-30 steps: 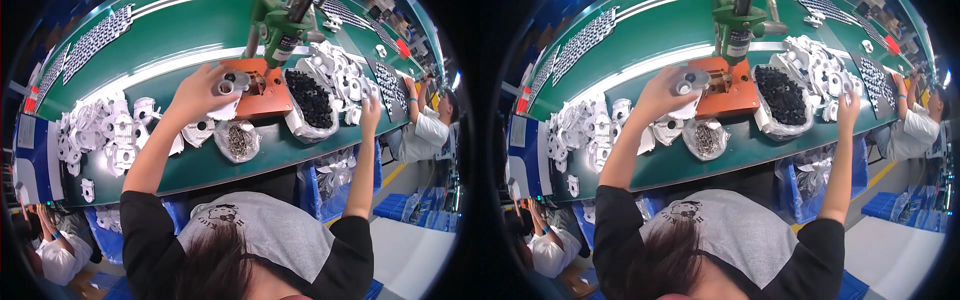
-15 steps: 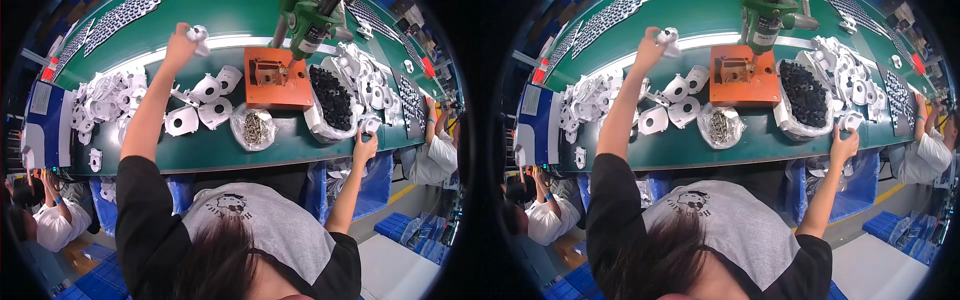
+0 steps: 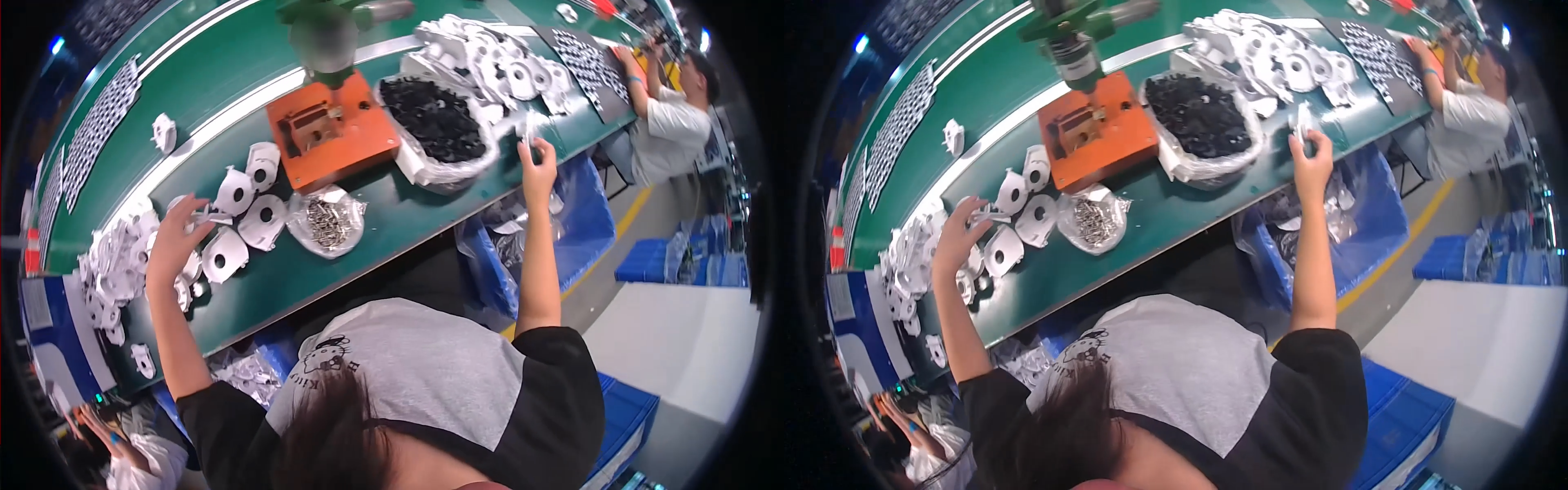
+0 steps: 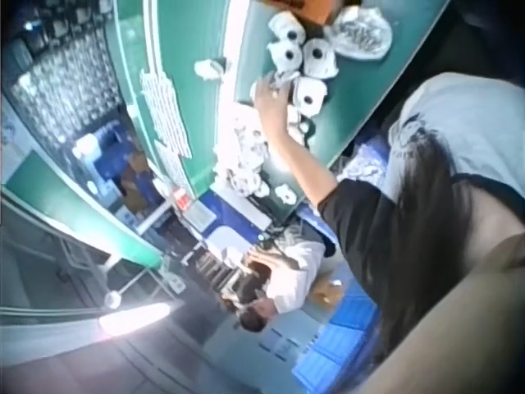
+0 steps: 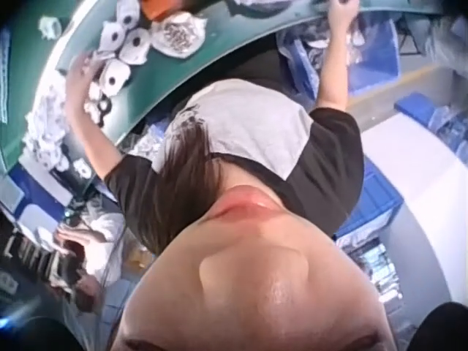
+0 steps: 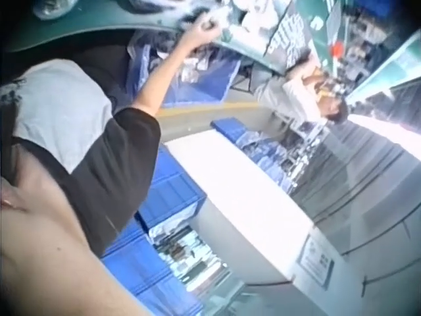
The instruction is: Using a manual press machine to assemble white and black plastic components on an electronics assembly line.
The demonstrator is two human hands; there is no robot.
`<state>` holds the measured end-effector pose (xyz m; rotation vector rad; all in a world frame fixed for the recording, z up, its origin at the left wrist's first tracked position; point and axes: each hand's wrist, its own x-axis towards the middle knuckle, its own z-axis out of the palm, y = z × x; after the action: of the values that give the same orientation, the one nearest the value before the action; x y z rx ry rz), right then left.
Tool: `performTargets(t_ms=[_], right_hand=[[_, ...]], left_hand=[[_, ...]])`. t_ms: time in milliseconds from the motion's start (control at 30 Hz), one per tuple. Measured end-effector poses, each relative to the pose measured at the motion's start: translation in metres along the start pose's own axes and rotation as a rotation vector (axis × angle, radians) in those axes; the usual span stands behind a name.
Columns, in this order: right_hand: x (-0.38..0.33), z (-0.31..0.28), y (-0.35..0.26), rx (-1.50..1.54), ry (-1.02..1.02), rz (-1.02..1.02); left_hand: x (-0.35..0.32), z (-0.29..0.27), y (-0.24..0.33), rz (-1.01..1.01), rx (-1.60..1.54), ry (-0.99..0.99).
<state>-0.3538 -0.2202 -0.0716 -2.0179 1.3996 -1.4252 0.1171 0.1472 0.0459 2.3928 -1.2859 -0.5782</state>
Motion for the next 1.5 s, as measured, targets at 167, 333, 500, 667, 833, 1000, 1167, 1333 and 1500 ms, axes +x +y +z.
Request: performTargets(t_ms=[167, 333, 500, 667, 833, 1000, 1167, 1333, 1500], right_hand=[[0.01, -0.009, -0.006, 0.645, 0.03, 0.3], [0.015, -0.029, -0.046, 0.864, 0.086, 0.39], [-0.005, -0.03, -0.153, 1.008, -0.138, 0.235], [-0.034, 0.002, -0.232, 1.027, -0.694, 0.002], [-0.027, 0.016, -0.281, 0.782, -0.984, -0.293], [-0.036, 0.026, -0.294, 0.632, -0.983, -0.448], [-0.039, 0.039, -0.275, 0.743, -1.056, -0.139], [-0.043, 0.046, -0.263, 0.965, -1.16, 0.362], [-0.055, 0.054, -0.259, 0.969, -1.078, 0.252]], left_hand=[[0.006, 0.009, -0.011, 0.043, -0.006, -0.023], [0.008, 0.005, -0.031, 0.03, -0.059, 0.264], [0.011, 0.011, 0.019, -0.009, -0.622, 0.456], [0.006, 0.049, 0.098, 0.237, -0.991, 0.165], [-0.008, 0.067, 0.142, 0.274, -1.181, -0.139], [-0.012, 0.073, 0.167, 0.152, -1.597, -0.448], [-0.014, 0.088, 0.168, 0.08, -1.607, -0.39], [-0.008, 0.091, 0.163, 0.162, -1.511, -0.32], [-0.009, 0.088, 0.165, 0.09, -1.503, -0.325]])
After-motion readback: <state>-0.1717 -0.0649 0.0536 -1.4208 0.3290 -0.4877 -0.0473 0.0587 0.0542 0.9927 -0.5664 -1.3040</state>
